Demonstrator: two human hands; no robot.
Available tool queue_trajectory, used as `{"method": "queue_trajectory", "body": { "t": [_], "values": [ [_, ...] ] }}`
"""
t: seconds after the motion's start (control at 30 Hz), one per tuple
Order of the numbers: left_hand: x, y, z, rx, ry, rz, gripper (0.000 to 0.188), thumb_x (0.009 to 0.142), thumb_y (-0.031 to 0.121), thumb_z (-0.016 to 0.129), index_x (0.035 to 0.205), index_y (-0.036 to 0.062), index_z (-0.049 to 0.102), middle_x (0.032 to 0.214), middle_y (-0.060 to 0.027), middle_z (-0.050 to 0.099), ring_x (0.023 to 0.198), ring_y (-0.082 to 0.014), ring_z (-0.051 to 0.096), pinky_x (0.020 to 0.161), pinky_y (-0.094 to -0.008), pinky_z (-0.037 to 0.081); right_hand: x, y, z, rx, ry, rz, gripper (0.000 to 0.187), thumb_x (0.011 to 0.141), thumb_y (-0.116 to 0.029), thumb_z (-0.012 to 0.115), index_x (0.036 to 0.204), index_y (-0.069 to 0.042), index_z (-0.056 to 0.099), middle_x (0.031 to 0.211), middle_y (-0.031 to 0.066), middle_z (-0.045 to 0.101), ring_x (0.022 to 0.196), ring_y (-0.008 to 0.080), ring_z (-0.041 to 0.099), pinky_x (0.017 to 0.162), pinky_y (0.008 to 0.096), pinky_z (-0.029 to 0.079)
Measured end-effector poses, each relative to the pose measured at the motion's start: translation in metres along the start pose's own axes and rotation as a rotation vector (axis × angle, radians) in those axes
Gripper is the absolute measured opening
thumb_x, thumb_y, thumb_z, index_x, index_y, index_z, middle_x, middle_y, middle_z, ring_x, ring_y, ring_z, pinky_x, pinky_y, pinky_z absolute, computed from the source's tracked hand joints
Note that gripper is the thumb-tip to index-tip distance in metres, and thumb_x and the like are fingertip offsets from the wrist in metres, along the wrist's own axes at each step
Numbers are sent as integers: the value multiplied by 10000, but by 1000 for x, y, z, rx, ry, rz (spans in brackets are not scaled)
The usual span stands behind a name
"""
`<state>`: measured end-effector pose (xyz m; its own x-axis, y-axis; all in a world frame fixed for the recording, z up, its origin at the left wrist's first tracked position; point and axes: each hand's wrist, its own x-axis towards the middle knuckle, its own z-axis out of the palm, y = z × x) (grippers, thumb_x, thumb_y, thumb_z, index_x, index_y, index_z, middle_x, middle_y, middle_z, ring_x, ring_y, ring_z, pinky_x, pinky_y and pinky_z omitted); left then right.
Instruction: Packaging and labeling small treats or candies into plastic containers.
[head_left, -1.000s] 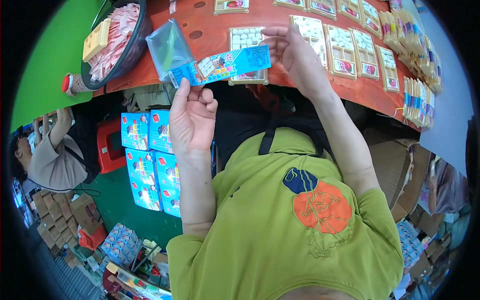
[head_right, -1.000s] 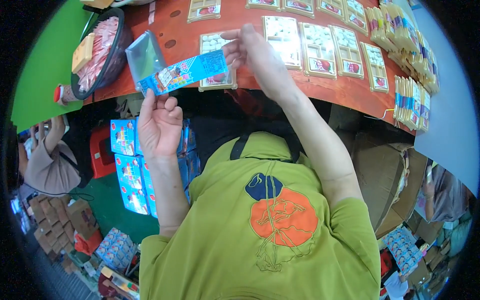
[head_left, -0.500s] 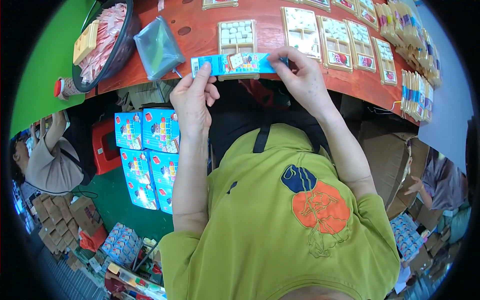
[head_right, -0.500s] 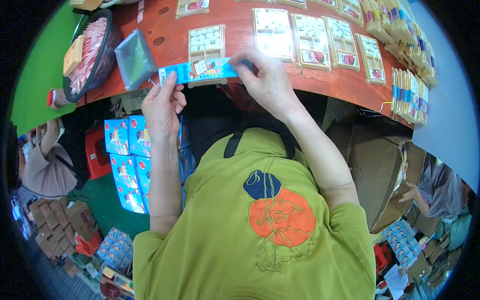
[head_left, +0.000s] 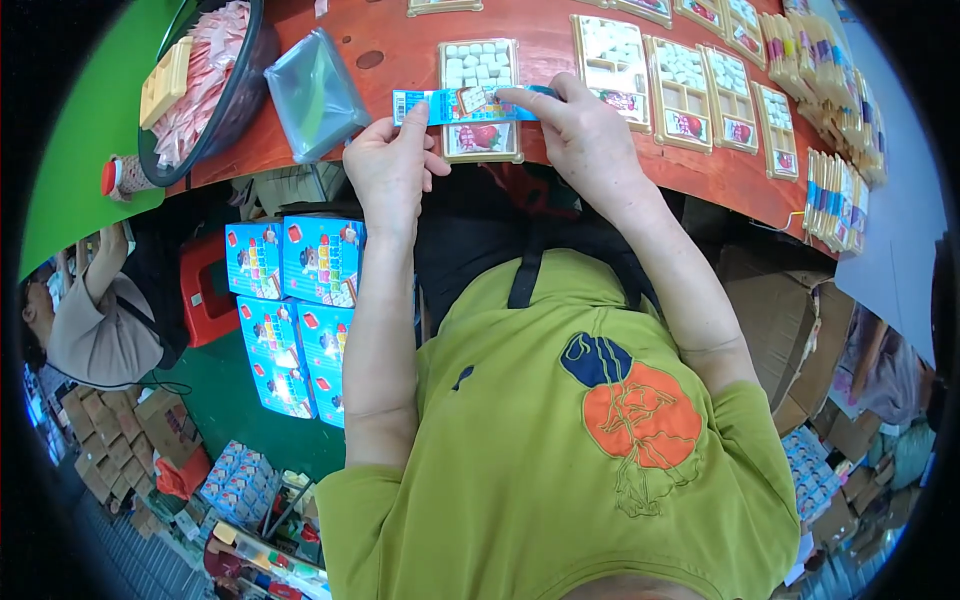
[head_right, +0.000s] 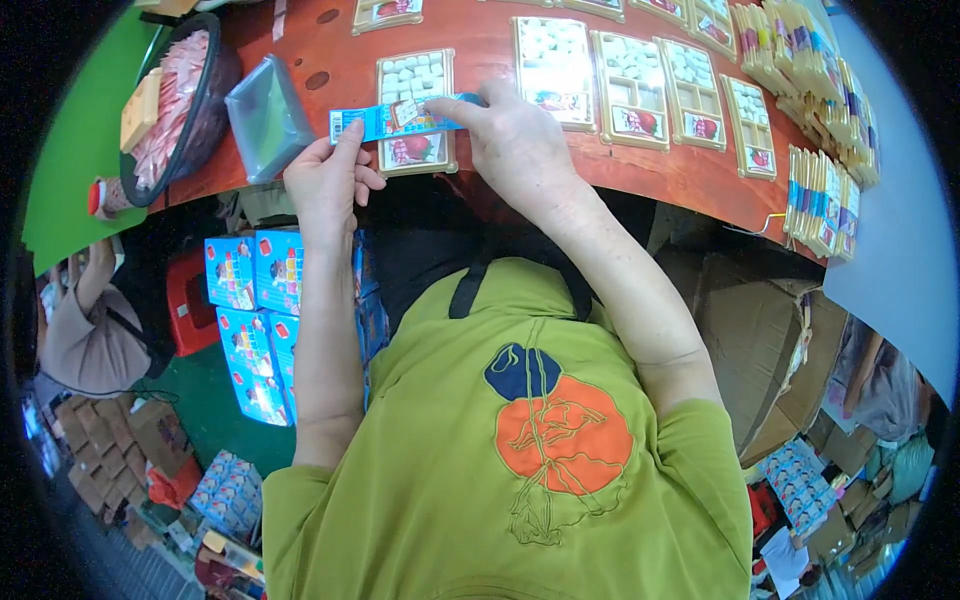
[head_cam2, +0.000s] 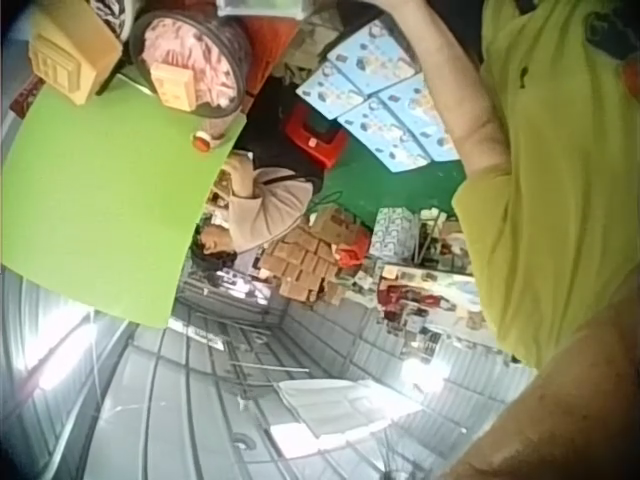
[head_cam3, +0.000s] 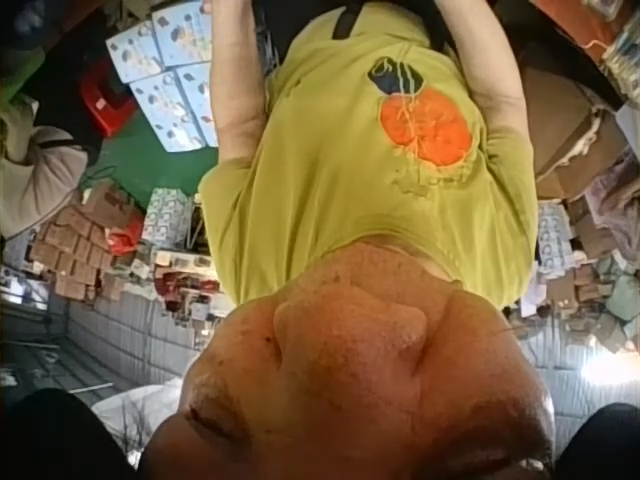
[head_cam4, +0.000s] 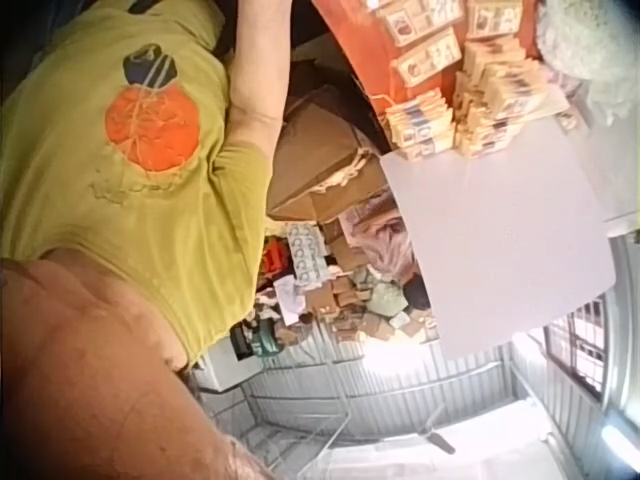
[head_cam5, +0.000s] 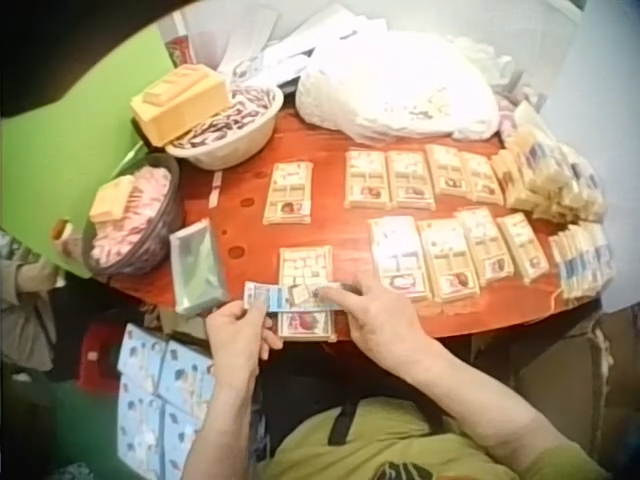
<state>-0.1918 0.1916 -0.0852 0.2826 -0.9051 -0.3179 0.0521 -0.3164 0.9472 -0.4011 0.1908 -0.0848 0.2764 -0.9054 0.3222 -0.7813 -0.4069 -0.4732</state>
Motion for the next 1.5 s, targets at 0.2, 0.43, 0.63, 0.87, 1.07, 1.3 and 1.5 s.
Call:
{"method": "queue_trajectory", "body": {
  "t": [0.2,0.43,0.63,0.87,1.07,1.3,1.5],
  "values": [
    [-7,-6,4,511,123,325,296,940,177,688,769,-64,675,626,-46,636,482,-96,592,434,-265,420,-6,-9,2,-260,-43,-112,573,829,22,592,1279,-326,657,910,97,550,747,275,655,617,393,560],
    [-55,-34,-11,-80,55,-57,242,989,223,645,975,-18,637,871,-84,708,779,-130,686,671,-305,532,-29,-18,-9,-181,-208,-154,619,823,27,593,1329,-328,622,902,92,543,765,261,632,592,377,547],
    [-57,-41,-5,-580,-71,-147,409,871,-18,734,1214,5,512,1148,-133,678,1043,-202,675,926,-342,549,-28,-17,-11,-100,-192,-164,552,832,27,603,1292,-277,631,910,97,590,814,255,653,604,368,545],
    [-77,-25,-11,-703,-148,-70,419,883,-43,703,1250,28,513,1212,-116,653,1105,-188,651,984,-359,539,-32,-15,6,887,57,241,191,991,-93,615,1170,-65,555,926,43,666,776,118,635,688,282,519],
    [-87,-17,0,-759,-231,-45,451,876,-72,695,1273,34,510,1253,-116,635,1135,-190,635,1005,-344,522,-36,-7,6,1562,-221,393,156,982,-86,633,1125,-67,573,970,20,659,908,65,623,802,247,527],
    [-100,-5,23,-561,-176,150,450,859,-91,711,1248,19,514,1194,-108,654,1081,-160,643,966,-326,531,-46,-12,-3,1563,-158,382,300,994,-90,598,1287,-24,589,1182,77,666,1072,121,632,925,282,524],
    [-99,1,30,-466,-183,286,324,884,-57,703,1155,26,547,1158,-101,665,1043,-152,650,908,-294,546,-51,-18,-33,1310,-253,400,397,983,-115,617,1350,21,552,1254,82,647,1139,133,596,1004,303,474]
  ]
}}
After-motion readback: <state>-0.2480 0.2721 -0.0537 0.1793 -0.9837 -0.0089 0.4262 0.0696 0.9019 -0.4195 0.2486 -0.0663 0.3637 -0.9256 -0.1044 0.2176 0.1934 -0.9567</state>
